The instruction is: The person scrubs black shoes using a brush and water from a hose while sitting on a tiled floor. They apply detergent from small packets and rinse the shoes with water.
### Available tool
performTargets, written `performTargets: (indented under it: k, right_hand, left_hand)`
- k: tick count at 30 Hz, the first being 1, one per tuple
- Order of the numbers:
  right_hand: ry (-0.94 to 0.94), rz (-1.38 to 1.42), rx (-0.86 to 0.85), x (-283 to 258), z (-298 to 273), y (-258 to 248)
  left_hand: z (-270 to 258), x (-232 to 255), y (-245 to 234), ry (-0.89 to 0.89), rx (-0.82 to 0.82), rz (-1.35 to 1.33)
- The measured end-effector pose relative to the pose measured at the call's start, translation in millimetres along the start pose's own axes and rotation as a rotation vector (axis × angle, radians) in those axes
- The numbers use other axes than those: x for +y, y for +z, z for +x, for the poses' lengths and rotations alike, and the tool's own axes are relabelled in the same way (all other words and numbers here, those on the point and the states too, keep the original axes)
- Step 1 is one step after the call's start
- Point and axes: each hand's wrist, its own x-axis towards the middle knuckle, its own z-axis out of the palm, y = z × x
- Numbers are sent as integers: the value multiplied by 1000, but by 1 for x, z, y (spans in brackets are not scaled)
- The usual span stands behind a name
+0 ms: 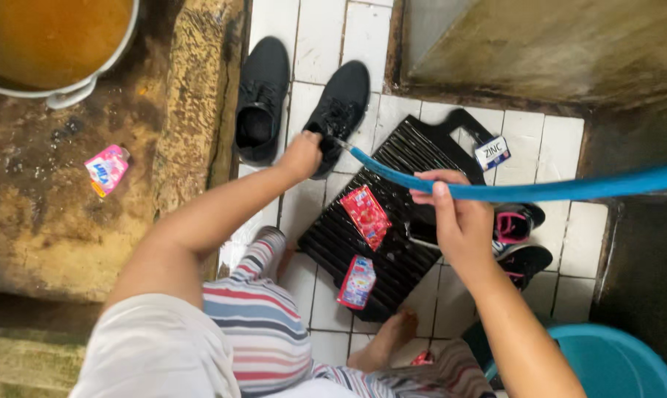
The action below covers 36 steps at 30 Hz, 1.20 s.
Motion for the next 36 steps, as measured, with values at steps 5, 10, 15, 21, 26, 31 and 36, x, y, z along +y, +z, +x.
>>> performTargets:
  k: [5,10,15,21,26,31,36]
  right_hand:
    - [47,-82,-1,3,8,26]
    - [96,-128,94,4,13,47]
    - [-17,-65,288,16,14,71]
    - [-75,-225,606,11,-6,62]
    - [-39,-376,708,4,-20,35]
    - [-33,-463,792,14,-33,22]
    - [-35,-471,804,24,-40,20]
  left_hand:
    - [52,9,54,-646,-226,-1589]
    - [56,7,57,-831,-305,-1663]
    - [40,13,32,-611,-367,-1967]
    - [19,94,33,-635,-583,-2055]
    - [27,175,68,-487,-840,-2125]
    - [31,204,96,-592,-898,-1993]
    - [33,188,109,-532,-864,-1857]
